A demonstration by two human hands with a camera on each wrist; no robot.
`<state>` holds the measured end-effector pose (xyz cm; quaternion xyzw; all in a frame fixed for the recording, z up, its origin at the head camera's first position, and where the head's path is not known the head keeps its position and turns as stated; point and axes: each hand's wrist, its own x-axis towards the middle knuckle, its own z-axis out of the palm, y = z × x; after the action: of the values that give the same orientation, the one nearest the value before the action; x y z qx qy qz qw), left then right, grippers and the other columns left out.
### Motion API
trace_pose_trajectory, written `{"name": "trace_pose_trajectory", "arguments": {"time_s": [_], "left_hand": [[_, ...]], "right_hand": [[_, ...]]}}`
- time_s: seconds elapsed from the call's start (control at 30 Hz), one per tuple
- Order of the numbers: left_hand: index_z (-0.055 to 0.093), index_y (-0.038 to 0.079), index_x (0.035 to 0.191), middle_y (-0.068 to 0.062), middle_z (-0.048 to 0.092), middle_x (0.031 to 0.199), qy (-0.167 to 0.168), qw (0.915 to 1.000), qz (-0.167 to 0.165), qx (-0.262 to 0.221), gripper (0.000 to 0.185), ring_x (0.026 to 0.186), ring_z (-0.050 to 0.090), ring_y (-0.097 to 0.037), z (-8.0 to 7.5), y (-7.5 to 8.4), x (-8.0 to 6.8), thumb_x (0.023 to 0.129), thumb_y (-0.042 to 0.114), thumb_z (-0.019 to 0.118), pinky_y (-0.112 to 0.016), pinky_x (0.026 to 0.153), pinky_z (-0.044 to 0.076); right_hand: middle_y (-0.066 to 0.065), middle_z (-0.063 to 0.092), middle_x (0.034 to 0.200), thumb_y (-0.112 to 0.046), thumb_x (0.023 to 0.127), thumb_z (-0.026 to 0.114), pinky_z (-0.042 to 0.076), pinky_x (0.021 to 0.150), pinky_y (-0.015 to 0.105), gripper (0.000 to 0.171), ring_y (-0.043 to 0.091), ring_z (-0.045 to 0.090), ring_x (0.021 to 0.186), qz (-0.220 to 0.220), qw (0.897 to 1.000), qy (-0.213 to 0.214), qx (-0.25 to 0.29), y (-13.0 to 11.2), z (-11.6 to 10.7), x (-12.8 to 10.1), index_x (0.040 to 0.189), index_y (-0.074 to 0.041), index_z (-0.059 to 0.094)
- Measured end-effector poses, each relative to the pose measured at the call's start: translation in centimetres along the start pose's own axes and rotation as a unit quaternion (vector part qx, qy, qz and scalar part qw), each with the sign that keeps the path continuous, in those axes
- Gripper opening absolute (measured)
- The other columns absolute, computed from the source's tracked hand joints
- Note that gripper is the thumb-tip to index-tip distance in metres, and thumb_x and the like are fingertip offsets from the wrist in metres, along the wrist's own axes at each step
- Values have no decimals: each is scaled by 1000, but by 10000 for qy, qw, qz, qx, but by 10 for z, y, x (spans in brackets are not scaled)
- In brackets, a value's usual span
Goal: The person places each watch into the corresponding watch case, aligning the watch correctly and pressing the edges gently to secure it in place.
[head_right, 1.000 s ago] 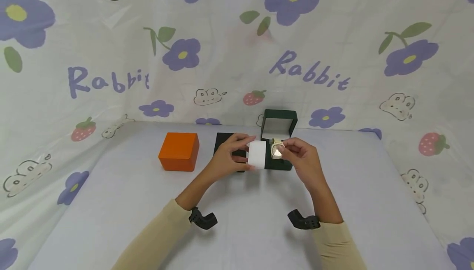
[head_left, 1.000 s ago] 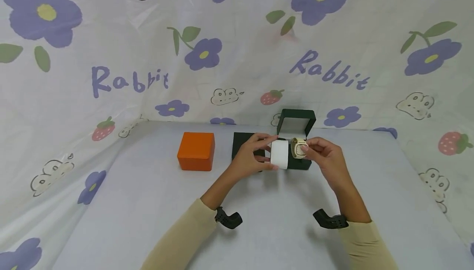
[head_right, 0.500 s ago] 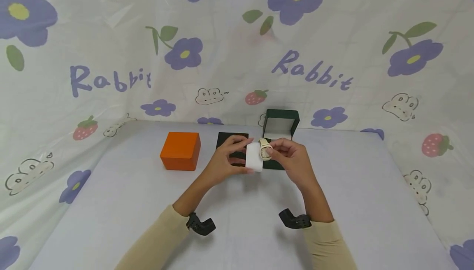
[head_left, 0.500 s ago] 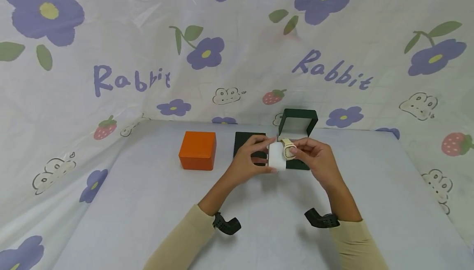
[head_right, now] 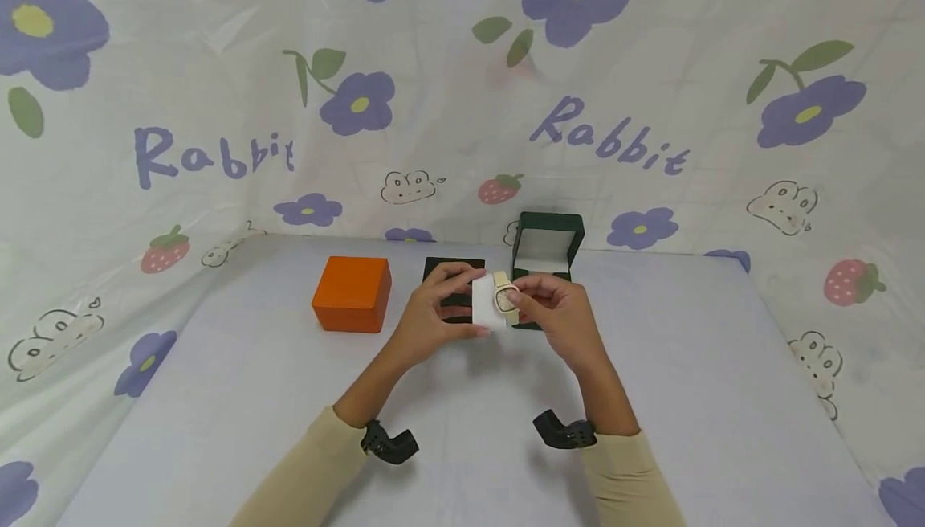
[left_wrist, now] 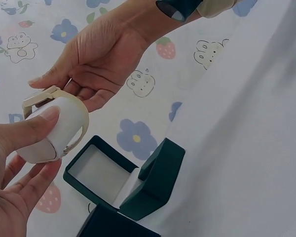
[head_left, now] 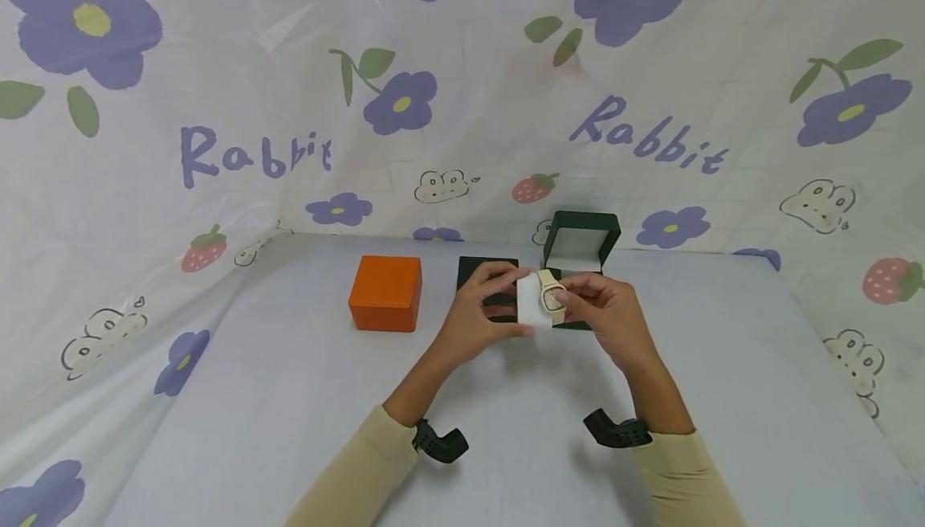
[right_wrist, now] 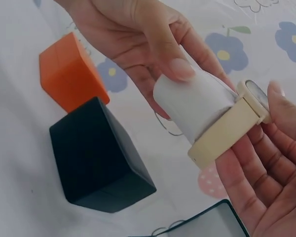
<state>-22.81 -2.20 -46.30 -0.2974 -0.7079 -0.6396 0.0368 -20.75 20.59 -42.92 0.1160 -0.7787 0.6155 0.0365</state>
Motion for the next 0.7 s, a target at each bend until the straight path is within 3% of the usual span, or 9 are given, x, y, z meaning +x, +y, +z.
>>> {"name": "trace_pose_trajectory", "arguments": {"time_s": [0.33,0.7], "left_hand": [[62,9,140,-4,46,141,216,9997,-100,-36,72,112,58,-23,-4,5,1,74,3,90,-33,90,59],[61,14,142,-4,46,141,157,9997,-154,74,73,113,58,-23,-14,8,2,75,4,89,-30,91,58]], "right_hand": [[6,73,93,-14,97,71,63,69,34,29,18,70,72,67,9992,161,357,-3,9,2,115,8,68],[10,72,101,-19,94,75,63,76,34,34,18,73,83,163,9993,32,346,-11,15,-1,119,3,70]]}}
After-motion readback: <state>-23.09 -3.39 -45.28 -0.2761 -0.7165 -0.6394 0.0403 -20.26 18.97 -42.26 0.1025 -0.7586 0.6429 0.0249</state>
